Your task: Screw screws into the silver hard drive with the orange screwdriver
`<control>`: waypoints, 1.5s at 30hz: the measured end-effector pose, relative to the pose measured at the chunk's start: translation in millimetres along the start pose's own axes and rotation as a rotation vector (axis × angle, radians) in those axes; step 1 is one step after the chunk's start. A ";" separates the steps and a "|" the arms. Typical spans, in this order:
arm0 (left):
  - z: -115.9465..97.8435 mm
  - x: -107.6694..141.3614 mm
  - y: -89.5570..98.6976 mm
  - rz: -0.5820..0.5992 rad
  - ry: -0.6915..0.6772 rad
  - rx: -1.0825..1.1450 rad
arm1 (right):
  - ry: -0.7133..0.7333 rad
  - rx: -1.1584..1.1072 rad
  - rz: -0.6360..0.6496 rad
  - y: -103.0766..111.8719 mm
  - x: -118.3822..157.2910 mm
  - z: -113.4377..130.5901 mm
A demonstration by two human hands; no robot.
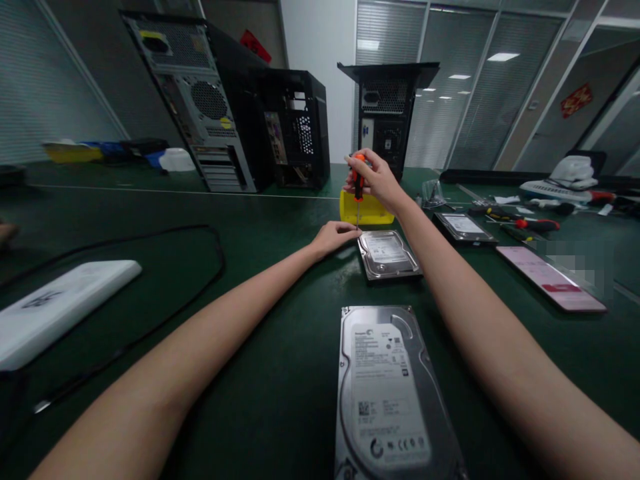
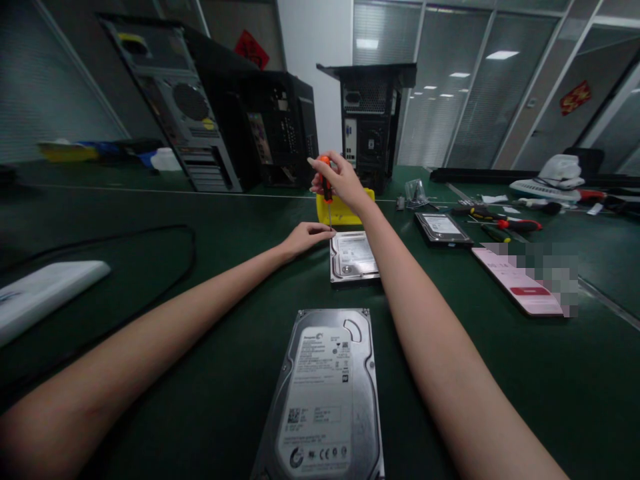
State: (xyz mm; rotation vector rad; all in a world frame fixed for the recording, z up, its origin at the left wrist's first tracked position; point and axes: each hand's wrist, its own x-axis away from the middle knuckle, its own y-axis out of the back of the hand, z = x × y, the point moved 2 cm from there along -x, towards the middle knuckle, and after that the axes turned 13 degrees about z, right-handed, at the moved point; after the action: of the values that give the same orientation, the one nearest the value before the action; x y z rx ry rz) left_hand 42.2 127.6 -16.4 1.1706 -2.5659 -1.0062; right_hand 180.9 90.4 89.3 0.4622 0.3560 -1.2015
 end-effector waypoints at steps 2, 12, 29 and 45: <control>-0.9 0.3 0.1 0.005 -0.005 0.007 | 0.007 0.003 -0.009 2.4 -0.9 -2.4; 2.3 0.1 -1.2 0.003 -0.006 0.027 | 0.049 0.183 -0.077 21.3 4.9 -20.5; 1.8 0.7 -0.7 0.019 -0.033 0.022 | 0.053 0.162 -0.069 14.3 2.7 -9.6; 1.6 0.7 0.1 0.017 -0.018 0.003 | 0.060 0.122 -0.024 20.3 -2.4 -25.5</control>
State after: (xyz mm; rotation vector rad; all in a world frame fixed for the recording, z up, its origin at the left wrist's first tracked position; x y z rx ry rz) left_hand 41.0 128.0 -17.6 1.1443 -2.5872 -1.0145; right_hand 198.8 111.5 71.8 0.6023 0.3419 -1.2387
